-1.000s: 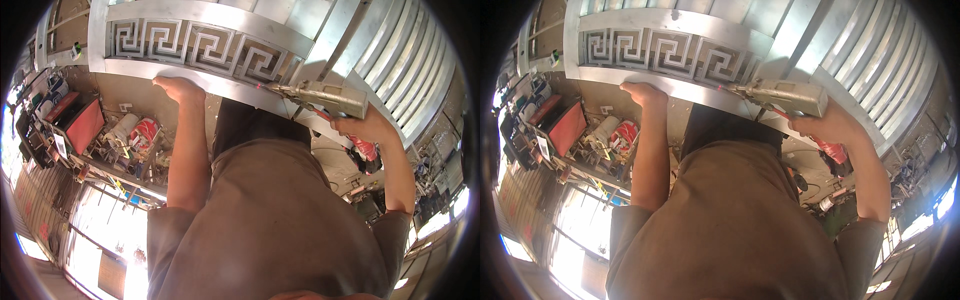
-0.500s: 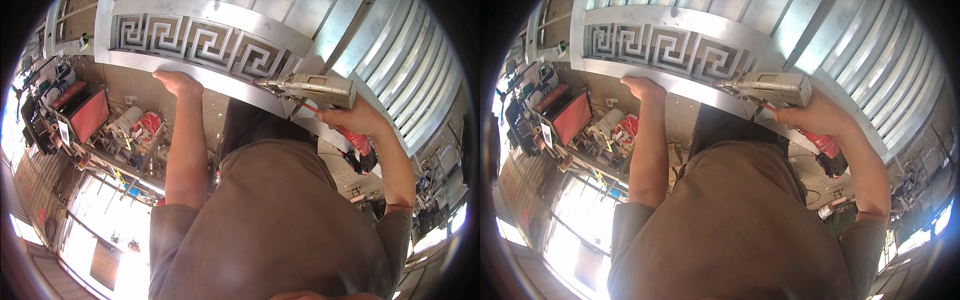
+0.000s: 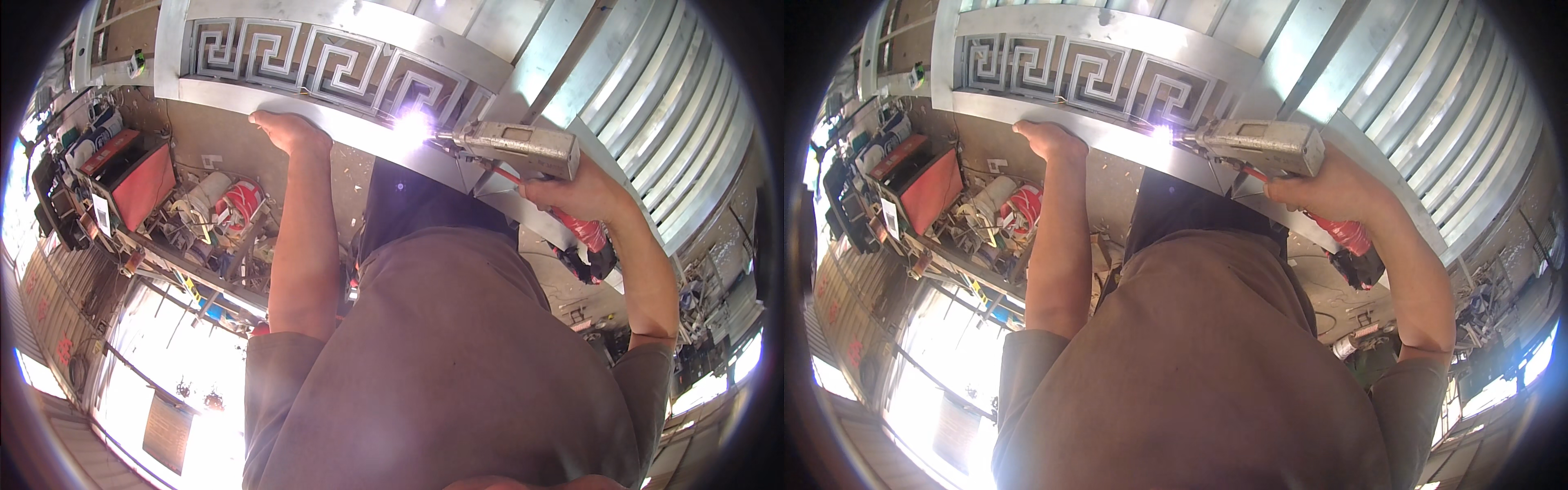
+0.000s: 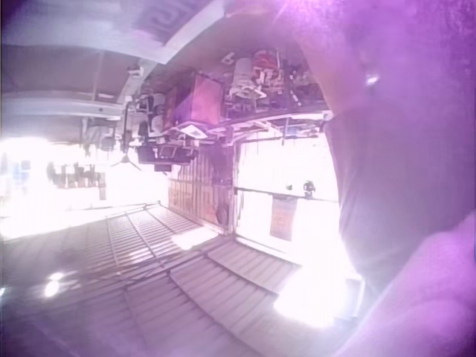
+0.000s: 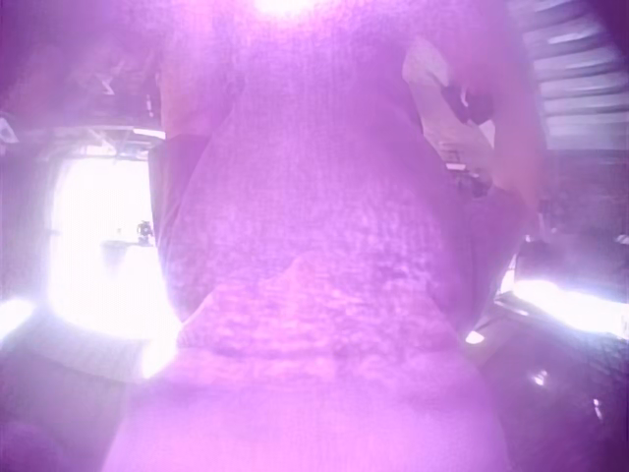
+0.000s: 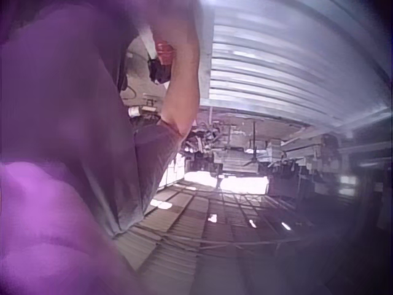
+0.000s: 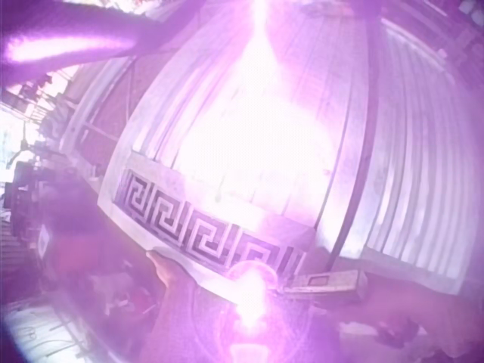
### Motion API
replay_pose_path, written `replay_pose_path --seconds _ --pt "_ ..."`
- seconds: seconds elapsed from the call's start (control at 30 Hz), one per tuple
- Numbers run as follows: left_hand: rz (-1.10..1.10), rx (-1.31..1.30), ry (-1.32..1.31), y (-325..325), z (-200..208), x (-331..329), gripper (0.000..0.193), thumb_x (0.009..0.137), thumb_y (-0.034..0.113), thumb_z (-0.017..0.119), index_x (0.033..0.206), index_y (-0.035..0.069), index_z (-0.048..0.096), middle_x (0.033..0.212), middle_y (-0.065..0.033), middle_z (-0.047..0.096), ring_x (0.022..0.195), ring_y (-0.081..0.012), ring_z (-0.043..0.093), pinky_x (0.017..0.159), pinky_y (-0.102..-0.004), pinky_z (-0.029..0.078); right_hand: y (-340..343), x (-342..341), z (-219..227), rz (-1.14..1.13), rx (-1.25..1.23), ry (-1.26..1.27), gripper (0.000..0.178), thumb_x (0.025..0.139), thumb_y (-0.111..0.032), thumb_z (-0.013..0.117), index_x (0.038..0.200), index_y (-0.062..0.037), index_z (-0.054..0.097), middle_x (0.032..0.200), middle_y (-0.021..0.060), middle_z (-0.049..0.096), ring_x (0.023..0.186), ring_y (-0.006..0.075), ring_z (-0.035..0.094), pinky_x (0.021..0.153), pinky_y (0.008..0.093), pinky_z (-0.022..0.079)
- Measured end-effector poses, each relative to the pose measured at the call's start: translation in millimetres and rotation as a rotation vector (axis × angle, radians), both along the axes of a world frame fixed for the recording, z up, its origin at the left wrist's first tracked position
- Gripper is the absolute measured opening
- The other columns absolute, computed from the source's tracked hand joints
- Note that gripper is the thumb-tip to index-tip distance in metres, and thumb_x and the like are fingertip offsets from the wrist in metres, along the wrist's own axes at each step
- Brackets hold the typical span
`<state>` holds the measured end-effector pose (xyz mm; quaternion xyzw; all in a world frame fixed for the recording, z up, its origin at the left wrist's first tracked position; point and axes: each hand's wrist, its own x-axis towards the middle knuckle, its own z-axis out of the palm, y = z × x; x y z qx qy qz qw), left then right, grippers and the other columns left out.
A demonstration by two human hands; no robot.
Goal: The person welds a decorative Greek key pattern onto a large metal panel using a handheld welding torch. They adjust the welding machine settings and continue welding along the patterned edges of the panel.
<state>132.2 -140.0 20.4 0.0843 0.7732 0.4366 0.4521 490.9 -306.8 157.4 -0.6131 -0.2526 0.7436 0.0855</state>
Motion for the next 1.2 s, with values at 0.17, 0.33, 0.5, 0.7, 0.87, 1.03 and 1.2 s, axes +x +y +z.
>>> replay_pose_path --seconds 0.17,0.33,0.5,0.7,0.87,1.03,1.2 --pt "-0.002 0.002 -0.011 0 -2 -2 0.088 0.107 0.069 0.025 0.168 0.005 0.026 0.17 -0.015 0.033 0.152 -0.0346 0.041 0.127 -0.049 0.033 0 0 1 -0.008 -0.015 0.002 0.068 0.085 -0.022 0.082 0.145 -0.0019 0.055 0.11 0.0086 0.069 0.084 0.017 0.069 0.074 0.0344 0.059" --pt "0.005 0.0 0.009 1 -5 -3 0.088 0.106 0.069 0.025 0.166 0.005 0.029 0.168 -0.0146 0.036 0.15 -0.0348 0.043 0.126 -0.0492 0.035 0 0 1 -0.022 -0.01 0.011 0.068 0.086 -0.021 0.082 0.145 -0.0019 0.055 0.11 0.0083 0.069 0.083 0.0163 0.069 0.073 0.0341 0.059" --pt "0.006 -0.016 0.027 0 -4 -2 0.088 0.106 0.069 0.025 0.166 0.005 0.029 0.168 -0.015 0.037 0.149 -0.0348 0.043 0.126 -0.049 0.036 3 1 7 -0.001 -0.024 -0.003 0.068 0.086 -0.021 0.082 0.145 -0.0018 0.055 0.11 0.0082 0.069 0.082 0.016 0.068 0.071 0.0336 0.059" --pt "0.002 0.0 0.021 0 -4 -3 0.089 0.106 0.07 0.025 0.166 0.005 0.029 0.167 -0.0156 0.038 0.148 -0.0346 0.045 0.125 -0.0488 0.036 2 1 11 -0.009 -0.016 -0.032 0.069 0.085 -0.023 0.082 0.146 -0.0017 0.055 0.111 0.0086 0.069 0.083 0.0168 0.069 0.072 0.0339 0.059" --pt "0.005 0.003 0.01 1 -5 -3 0.089 0.106 0.07 0.025 0.166 0.005 0.029 0.166 -0.0156 0.038 0.148 -0.0342 0.044 0.126 -0.0488 0.035 -1 3 7 0.013 -0.023 -0.035 0.071 0.085 -0.025 0.082 0.146 -0.0016 0.055 0.114 0.0097 0.07 0.085 0.018 0.07 0.075 0.0347 0.06" --pt "0.001 -0.005 0.016 0 -2 -1 0.088 0.106 0.069 0.025 0.166 0.005 0.029 0.166 -0.0156 0.038 0.149 -0.0338 0.043 0.126 -0.0485 0.034 -5 10 16 -0.019 -0.065 -0.054 0.072 0.084 -0.022 0.084 0.146 -0.0016 0.055 0.117 0.0111 0.07 0.092 0.0181 0.071 0.078 0.0351 0.06" --pt "-0.008 0.0 0.022 0 0 -1 0.089 0.107 0.068 0.025 0.168 0.004 0.025 0.171 -0.0152 0.032 0.152 -0.0337 0.04 0.128 -0.0473 0.031 -7 13 20 -0.106 -0.06 -0.019 0.069 0.082 -0.017 0.086 0.142 0.0001 0.056 0.113 0.0107 0.072 0.091 0.0183 0.072 0.078 0.0346 0.061"
